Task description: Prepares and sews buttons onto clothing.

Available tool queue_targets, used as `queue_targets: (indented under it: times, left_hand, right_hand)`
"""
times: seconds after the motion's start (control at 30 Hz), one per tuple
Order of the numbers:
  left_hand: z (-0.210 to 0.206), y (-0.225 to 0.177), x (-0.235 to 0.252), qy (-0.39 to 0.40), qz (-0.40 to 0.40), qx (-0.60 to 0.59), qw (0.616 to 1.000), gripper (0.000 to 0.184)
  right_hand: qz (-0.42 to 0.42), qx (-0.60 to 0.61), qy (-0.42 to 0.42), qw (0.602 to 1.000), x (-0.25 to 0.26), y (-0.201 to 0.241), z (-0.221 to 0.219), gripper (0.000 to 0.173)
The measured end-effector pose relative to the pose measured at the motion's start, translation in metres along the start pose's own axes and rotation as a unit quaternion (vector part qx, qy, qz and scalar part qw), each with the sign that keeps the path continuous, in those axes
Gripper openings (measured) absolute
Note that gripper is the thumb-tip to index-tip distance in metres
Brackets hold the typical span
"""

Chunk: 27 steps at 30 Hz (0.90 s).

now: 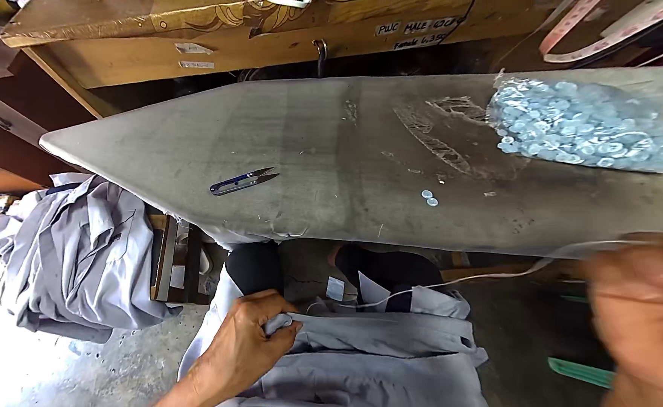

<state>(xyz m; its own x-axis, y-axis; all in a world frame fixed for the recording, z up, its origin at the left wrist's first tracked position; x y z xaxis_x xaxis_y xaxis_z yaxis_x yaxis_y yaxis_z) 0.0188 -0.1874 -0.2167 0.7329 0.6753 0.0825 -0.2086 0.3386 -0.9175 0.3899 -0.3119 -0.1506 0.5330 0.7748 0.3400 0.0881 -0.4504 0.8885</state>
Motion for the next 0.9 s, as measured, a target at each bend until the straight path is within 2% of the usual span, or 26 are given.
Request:
queue_targets:
  times: [0.1, 0.17, 0.27, 0.4, 0.63, 0.8, 0.9]
  left_hand:
    - [0.000, -0.021, -0.006, -0.030, -0.097, 0.113, 0.988, 0.012]
    - [-0.002, -0.038, -0.017, -0.049, -0.184, 0.183, 0.964, 0.014]
    - [-0.007, -0.059, -0.031, -0.059, -0.279, 0.263, 0.922, 0.014]
    - [-0.009, -0.065, -0.040, -0.058, -0.321, 0.292, 0.899, 0.011]
    - [-0.010, -0.064, -0.041, -0.060, -0.330, 0.295, 0.895, 0.011]
    - [-0.009, -0.063, -0.040, -0.056, -0.325, 0.287, 0.899, 0.011]
    - [-0.007, -0.058, -0.034, -0.045, -0.296, 0.239, 0.924, 0.013]
  right_hand:
    - [-0.034, -0.144, 0.166, 0.975, -0.022, -0.028, -0.107, 0.014]
    - [0.003, -0.233, 0.264, 0.936, -0.050, -0.051, -0.162, 0.018]
    - [0.093, -0.292, 0.337, 0.890, -0.080, -0.066, -0.205, 0.020]
    - [0.120, -0.312, 0.364, 0.869, -0.090, -0.068, -0.213, 0.021]
    - [0.116, -0.328, 0.380, 0.857, -0.093, -0.074, -0.213, 0.023]
    - [0.113, -0.321, 0.391, 0.855, -0.093, -0.076, -0.214, 0.023]
    - [0.105, -0.306, 0.408, 0.854, -0.093, -0.078, -0.216, 0.024]
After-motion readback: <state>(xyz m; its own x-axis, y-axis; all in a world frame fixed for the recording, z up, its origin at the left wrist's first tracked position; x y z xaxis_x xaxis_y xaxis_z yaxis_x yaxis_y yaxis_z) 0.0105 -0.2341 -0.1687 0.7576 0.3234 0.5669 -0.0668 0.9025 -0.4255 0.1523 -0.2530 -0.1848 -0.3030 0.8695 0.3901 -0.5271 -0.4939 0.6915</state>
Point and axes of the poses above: each hand's wrist, its own x-axis towards the middle knuckle, its own z-axis out of the back of the hand, y = z × x, the point moved 10 cm from there along x, towards the middle knuckle
